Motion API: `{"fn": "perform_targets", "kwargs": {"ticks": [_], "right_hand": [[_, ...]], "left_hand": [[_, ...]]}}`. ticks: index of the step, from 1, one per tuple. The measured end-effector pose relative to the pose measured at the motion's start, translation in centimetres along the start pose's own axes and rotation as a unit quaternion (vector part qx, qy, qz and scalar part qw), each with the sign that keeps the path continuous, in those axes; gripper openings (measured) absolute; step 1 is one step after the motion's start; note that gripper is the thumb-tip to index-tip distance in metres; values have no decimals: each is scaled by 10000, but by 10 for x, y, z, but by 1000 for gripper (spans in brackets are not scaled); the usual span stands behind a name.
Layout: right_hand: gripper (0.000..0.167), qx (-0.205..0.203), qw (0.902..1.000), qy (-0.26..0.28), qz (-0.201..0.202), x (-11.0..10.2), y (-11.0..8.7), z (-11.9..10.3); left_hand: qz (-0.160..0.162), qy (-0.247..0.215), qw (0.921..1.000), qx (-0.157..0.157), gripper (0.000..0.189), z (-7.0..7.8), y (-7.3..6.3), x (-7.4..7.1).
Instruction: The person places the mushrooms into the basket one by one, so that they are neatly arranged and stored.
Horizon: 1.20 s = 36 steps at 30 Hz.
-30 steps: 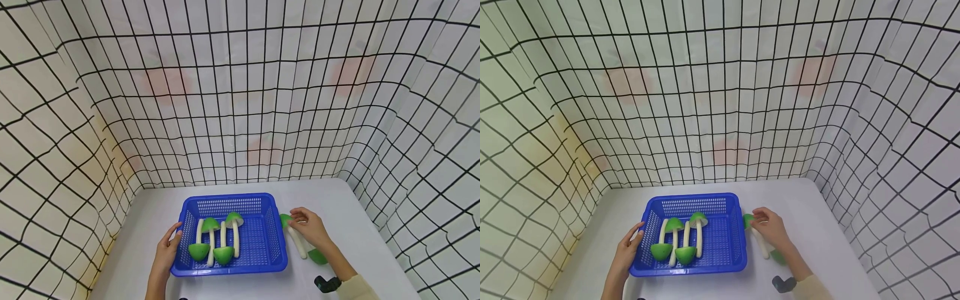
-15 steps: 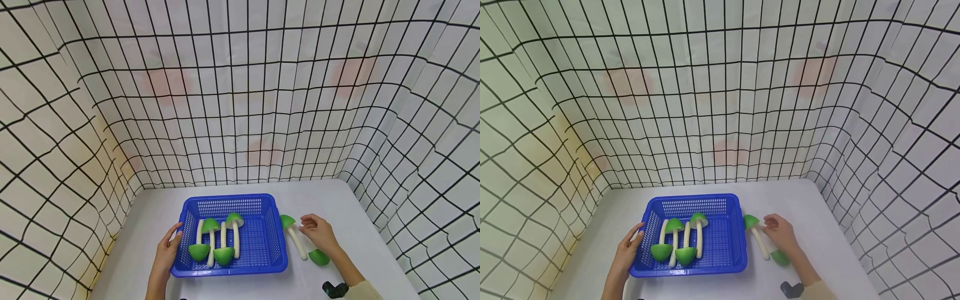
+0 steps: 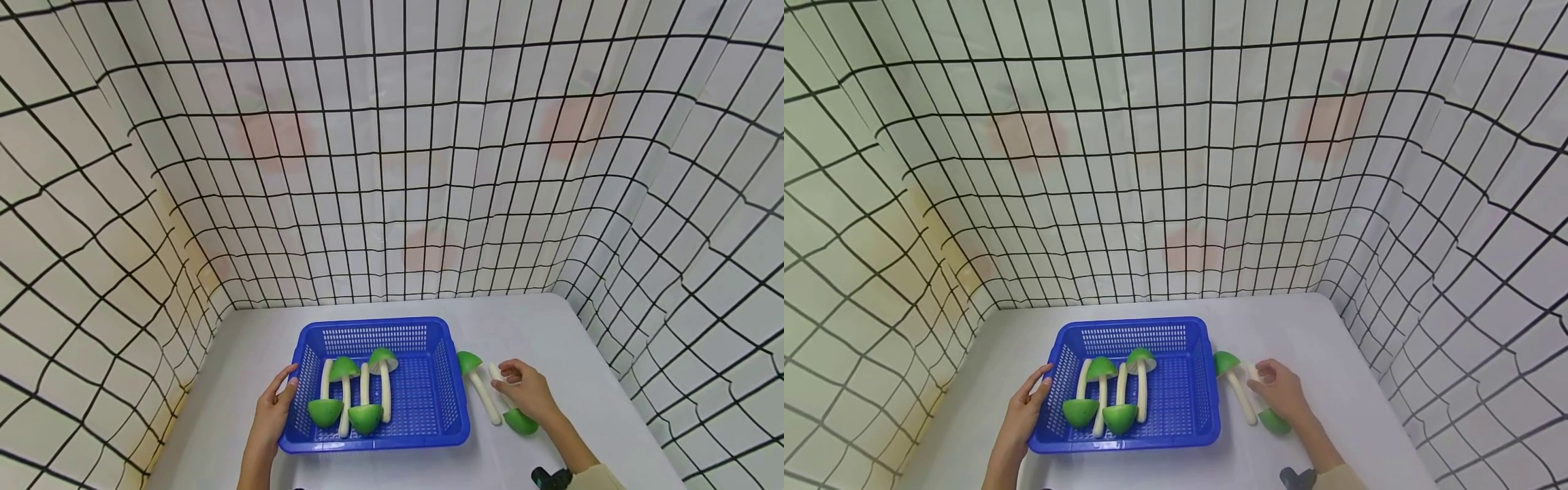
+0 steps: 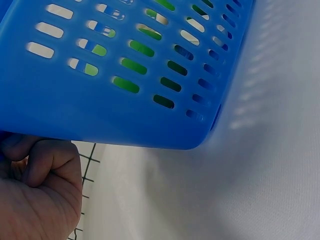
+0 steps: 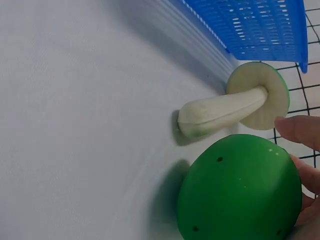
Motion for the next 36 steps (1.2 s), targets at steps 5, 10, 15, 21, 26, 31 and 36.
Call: {"fn": "perform_targets", "kwargs": {"ticks": [5, 10, 15, 21, 26, 31, 36], "right_hand": [[44, -39, 9999, -110, -77, 0, -2, 2], [44, 9, 9998, -163, -99, -2, -4, 6], [45, 77, 9996, -236, -105, -4, -4, 10], [44, 137, 9993, -335, -98, -6, -3, 12], [43, 76, 9992, -389, -19, -9, -2, 12], [41, 56, 9995, -295, 80, -13, -1, 14], [38, -10, 9997, -106, 238, -18, -1, 16]], "left_hand": [[-17, -5, 10000, -51, 55, -2, 0, 0], [-14, 8, 10000, -70, 56, -3, -1, -1], [-40, 5, 10000, -66, 56, -1, -1, 0], [-75, 9, 10000, -62, 58, 1, -1, 0], [-93, 21, 9999, -66, 59, 0, 0, -1], [-74, 24, 9999, -89, 58, -1, 0, -1], [-31, 16, 10000, -81, 57, 0, 0, 0]]}}
Point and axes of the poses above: each hand's wrist, its own y-axis towards the middle knuckle, its own x-axis out of the palm, z = x × y, the point moved 6 cm from there along y, towards the middle knuckle, and after that the axes turned 14 degrees about x, right-handed, at the moved point
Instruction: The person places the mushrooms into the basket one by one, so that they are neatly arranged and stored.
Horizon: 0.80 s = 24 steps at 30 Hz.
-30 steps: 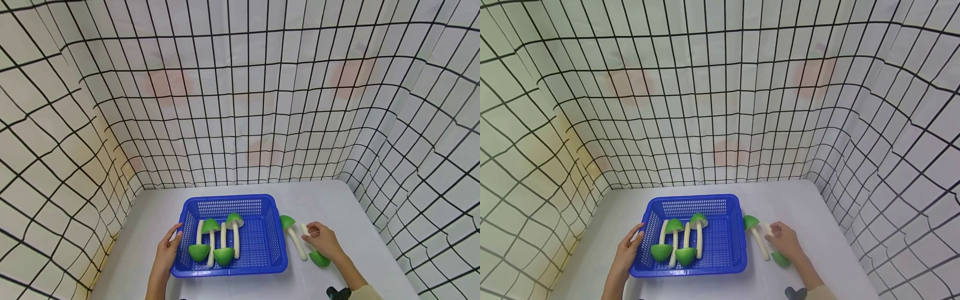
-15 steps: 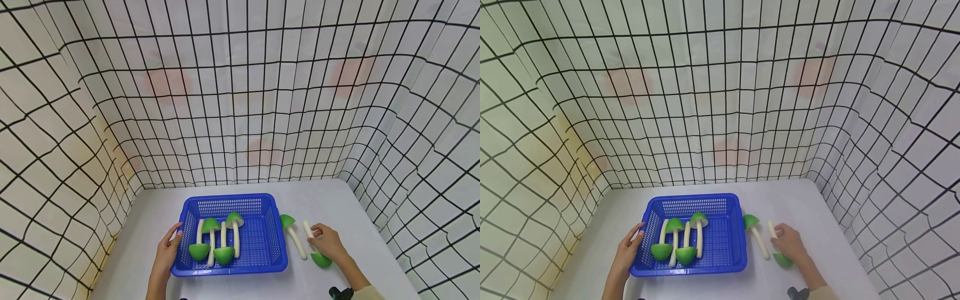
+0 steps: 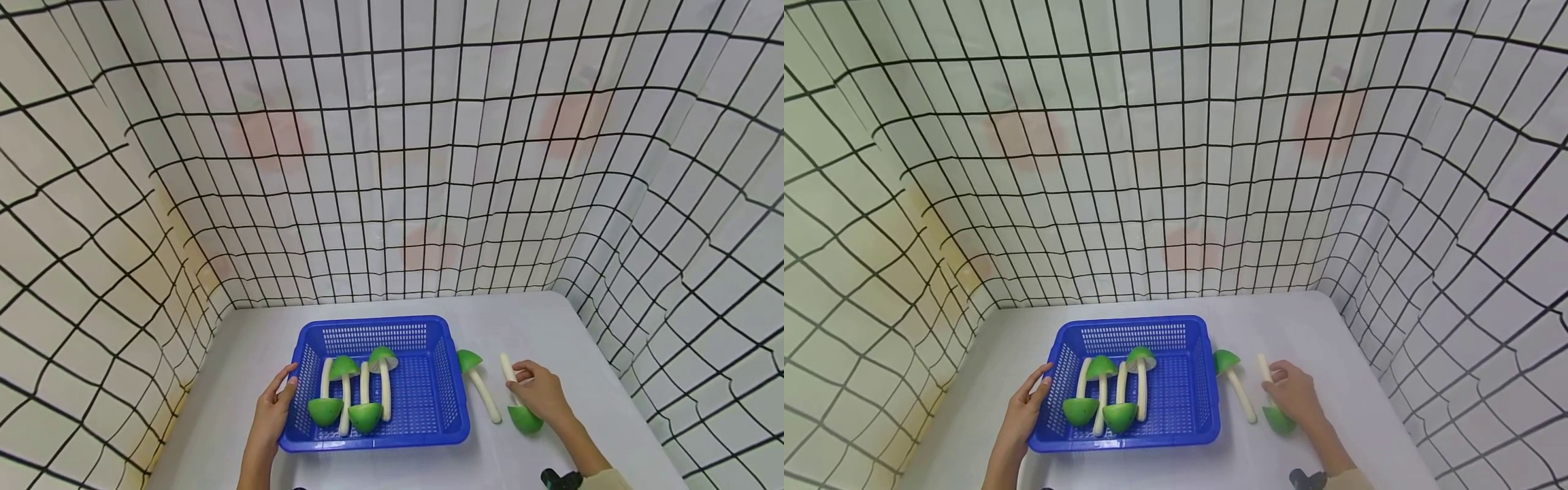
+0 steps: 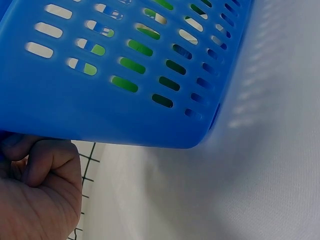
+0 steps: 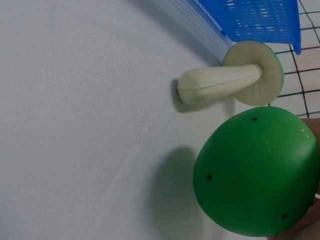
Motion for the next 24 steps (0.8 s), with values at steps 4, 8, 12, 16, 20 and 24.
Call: {"fn": "perform_targets", "kwargs": {"ticks": [4, 8, 12, 16, 20, 24], "right_hand": [[38, -9, 9999, 111, 126, -4, -1, -1], [38, 5, 9997, 148, 183, -7, -2, -5], [39, 36, 9996, 194, 183, -9, -4, -9], [40, 98, 9995, 264, 159, -10, -5, -13], [41, 139, 9993, 307, 177, -12, -6, -16], [41, 203, 9987, 453, 137, -13, -7, -18]], "left_hand": [[-44, 18, 10000, 42, 58, 1, 1, 0], [-42, 26, 10000, 29, 59, 0, 0, 0], [-11, 28, 10000, 15, 59, 0, 0, 0], [-24, 25, 10000, 30, 58, 0, 0, -1], [-23, 25, 10000, 20, 55, -1, 0, 0], [-14, 19, 10000, 25, 54, -2, 0, 0]]}}
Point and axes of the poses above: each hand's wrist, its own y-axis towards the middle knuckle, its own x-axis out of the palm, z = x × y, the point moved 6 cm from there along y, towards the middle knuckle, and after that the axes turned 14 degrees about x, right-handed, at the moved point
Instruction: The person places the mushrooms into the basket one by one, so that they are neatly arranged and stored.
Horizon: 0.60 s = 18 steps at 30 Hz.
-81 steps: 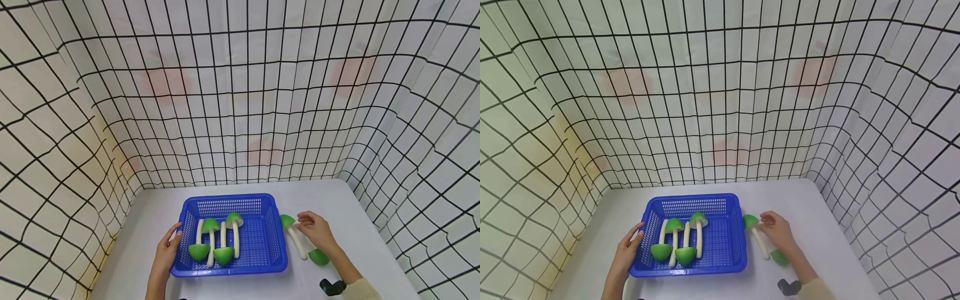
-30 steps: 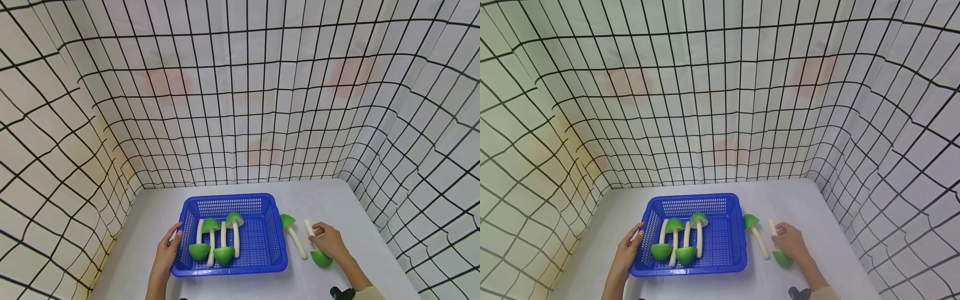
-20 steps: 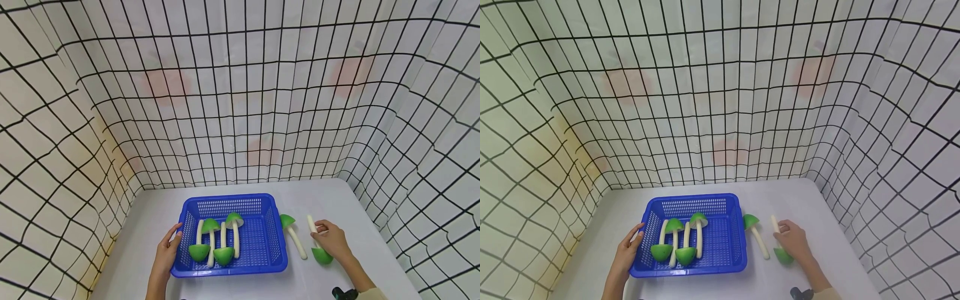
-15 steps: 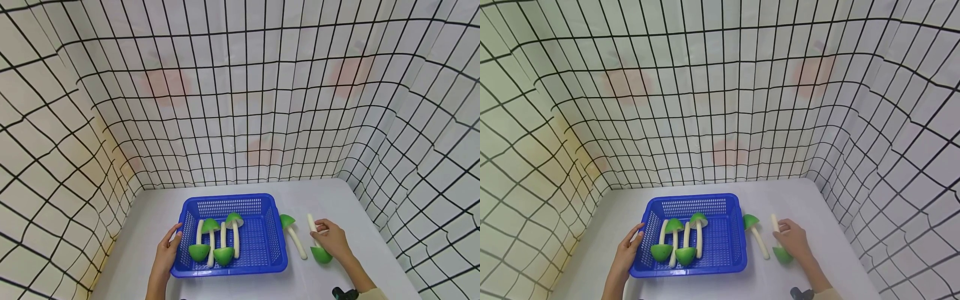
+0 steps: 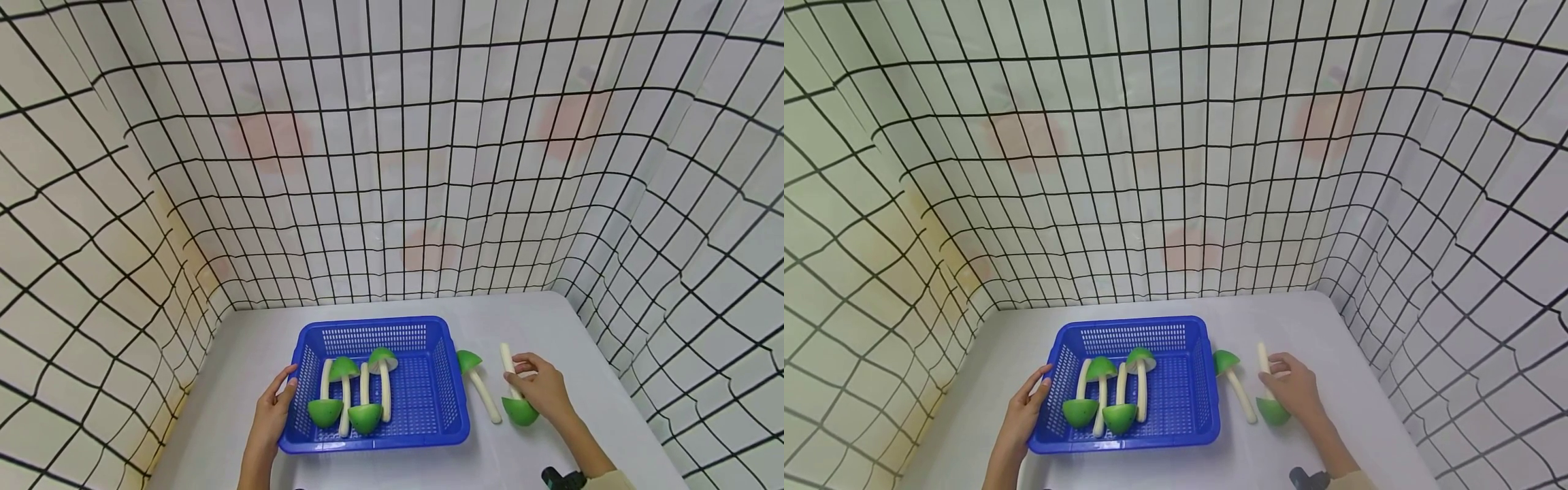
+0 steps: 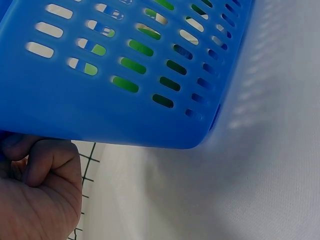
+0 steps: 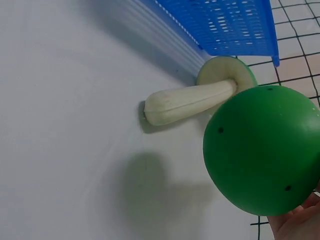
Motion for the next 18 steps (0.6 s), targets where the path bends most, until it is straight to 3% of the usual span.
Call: {"fn": "perform_targets", "kwargs": {"ticks": [9, 18], "right_hand": [[44, 98, 9980, 562, -290, 2, -2, -9], [48, -55, 9941, 945, -531, 5, -4, -27]], "left_hand": [[11, -50, 10000, 12, 56, 0, 0, -1], [-12, -45, 10000, 16, 57, -2, 1, -1]]}}
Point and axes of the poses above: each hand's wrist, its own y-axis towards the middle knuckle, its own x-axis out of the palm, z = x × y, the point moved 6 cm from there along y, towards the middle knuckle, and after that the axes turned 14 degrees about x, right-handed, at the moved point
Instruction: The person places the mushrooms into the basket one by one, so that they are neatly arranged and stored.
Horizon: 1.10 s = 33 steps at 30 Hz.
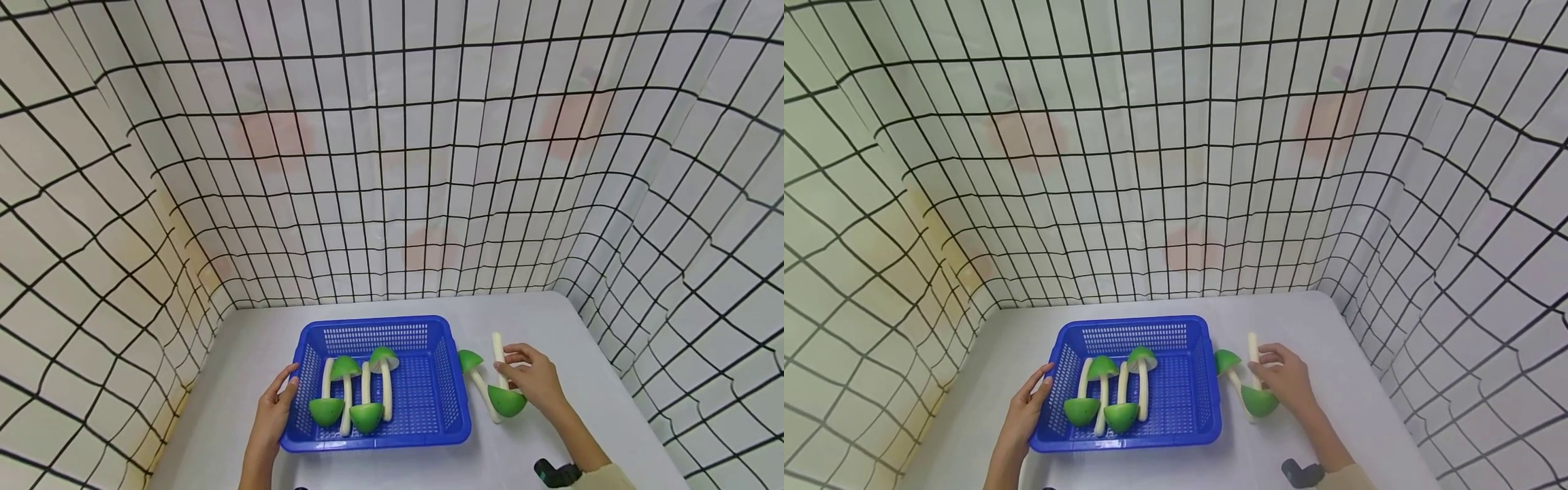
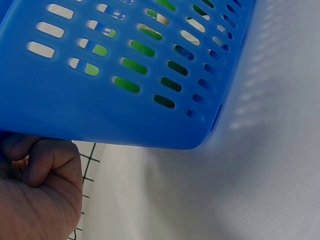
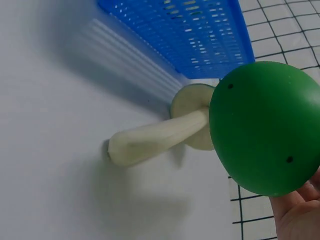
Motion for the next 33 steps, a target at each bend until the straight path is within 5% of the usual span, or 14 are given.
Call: {"fn": "perform_targets", "kwargs": {"ticks": [33], "right_hand": [[44, -282, 9962, 712, -409, 51, -14, -68]], "left_hand": [[-4, 12, 10000, 59, 54, 0, 0, 0]]}}
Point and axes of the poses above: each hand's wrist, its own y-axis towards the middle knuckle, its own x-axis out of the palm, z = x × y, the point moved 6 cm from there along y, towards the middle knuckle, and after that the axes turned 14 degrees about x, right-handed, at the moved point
